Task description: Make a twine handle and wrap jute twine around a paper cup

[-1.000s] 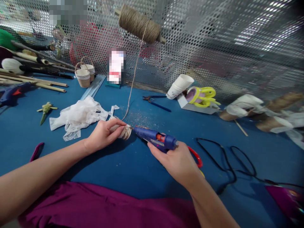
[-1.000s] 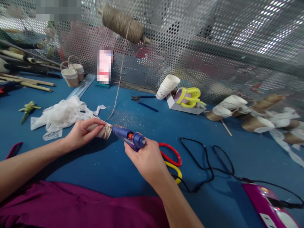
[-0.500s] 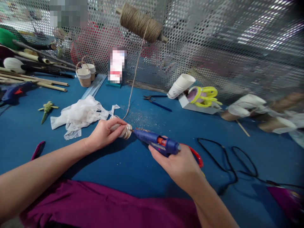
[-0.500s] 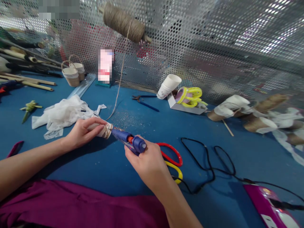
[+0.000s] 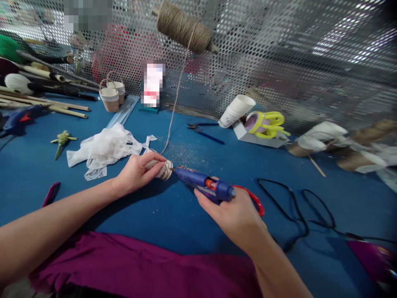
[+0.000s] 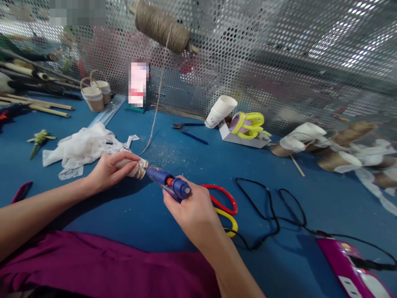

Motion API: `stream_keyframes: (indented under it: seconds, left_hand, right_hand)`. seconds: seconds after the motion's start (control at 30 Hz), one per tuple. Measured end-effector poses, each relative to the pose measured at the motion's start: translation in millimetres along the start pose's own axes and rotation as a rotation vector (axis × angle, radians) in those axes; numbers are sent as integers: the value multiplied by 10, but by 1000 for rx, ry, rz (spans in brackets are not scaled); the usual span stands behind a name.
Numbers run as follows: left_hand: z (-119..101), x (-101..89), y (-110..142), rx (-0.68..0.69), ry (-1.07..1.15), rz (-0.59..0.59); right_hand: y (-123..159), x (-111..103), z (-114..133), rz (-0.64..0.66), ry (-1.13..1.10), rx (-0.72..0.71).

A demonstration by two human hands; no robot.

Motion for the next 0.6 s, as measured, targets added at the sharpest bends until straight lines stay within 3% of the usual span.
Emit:
stream_keyframes:
  seconds: [0.6]
  left_hand:
    - [15, -7, -2, -28, -31, -5]
  right_hand:
    - [8, -21, 79, -7, 44, -19]
Point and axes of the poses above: each hand's wrist, its own y-axis away from the middle knuckle, its own x-axis out of the palm, z = x × y, the point moved 9 cm from there along -y, towards the middle knuckle, and after that the axes turned 6 degrees about -y, right-handed, at the moved point
